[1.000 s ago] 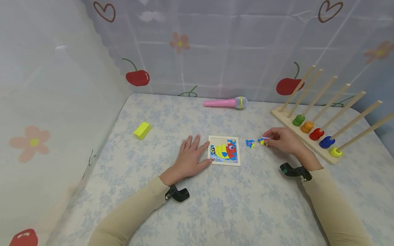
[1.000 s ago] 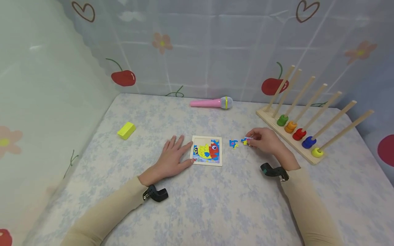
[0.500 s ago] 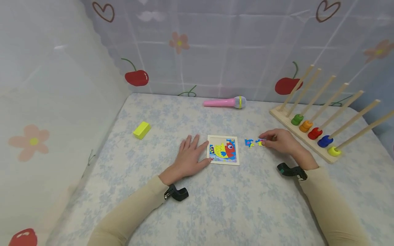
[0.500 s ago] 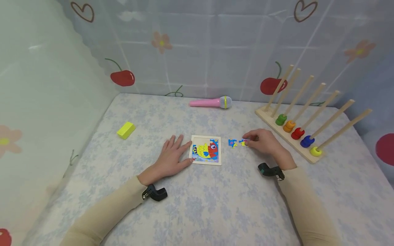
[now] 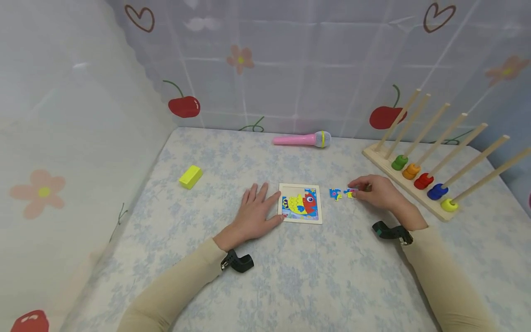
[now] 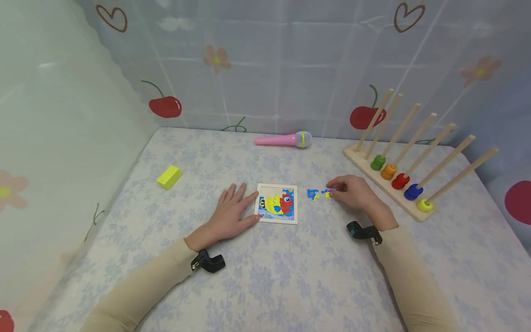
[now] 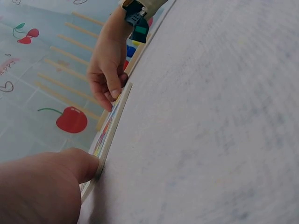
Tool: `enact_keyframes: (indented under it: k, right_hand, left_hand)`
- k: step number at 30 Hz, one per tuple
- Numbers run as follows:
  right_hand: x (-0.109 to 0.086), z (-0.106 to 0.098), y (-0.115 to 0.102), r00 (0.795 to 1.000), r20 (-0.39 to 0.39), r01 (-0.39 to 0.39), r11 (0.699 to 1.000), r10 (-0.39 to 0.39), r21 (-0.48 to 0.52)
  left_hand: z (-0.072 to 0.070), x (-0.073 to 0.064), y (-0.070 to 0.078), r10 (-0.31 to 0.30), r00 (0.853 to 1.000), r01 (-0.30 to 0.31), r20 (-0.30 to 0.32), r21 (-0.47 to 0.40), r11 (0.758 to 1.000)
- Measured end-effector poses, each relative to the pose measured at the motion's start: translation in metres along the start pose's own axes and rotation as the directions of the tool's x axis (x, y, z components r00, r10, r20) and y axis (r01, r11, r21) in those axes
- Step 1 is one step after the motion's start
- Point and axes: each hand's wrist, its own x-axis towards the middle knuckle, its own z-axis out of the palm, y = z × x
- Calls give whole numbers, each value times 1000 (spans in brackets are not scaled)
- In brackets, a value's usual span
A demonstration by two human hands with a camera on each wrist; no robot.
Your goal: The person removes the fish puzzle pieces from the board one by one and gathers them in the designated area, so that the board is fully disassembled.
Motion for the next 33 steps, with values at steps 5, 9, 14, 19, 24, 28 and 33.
enact_keyframes:
  k: [5, 9, 14, 19, 24, 28, 33]
  right_hand:
    - [0, 0, -3, 1000, 2, -16, 1000, 16, 7]
    - [0, 0, -4, 1000, -4, -22, 1000, 22, 1]
    - [0, 0, -4, 1000, -5, -17, 1000, 17, -6]
    - [1, 0, -4, 1000, 3, -17, 1000, 17, 1]
    - [1, 1, -3, 1000, -6, -10, 1000, 10, -2]
    - [-1, 2, -2, 1000, -10, 5, 1000, -5, -8]
    - [-2, 1, -1, 999, -28, 33, 999, -33, -12]
  left_hand:
    - [0, 0, 0, -5, 1000, 5, -2, 6, 1000]
    - [-2, -1, 0, -3, 1000, 3, -3, -5, 1000]
    - [-2, -1, 1, 1, 1000, -1, -8, -1, 1000]
    - [-2, -1, 1, -1, 1000, 1, -4, 2, 1000]
    - [-2, 0, 0, -4, 1000, 4, -3, -3, 1000]
    - [-1, 0, 0, -7, 1000, 7, 6, -1, 1000]
    - [0, 0, 0, -8, 1000, 8, 6, -3, 1000]
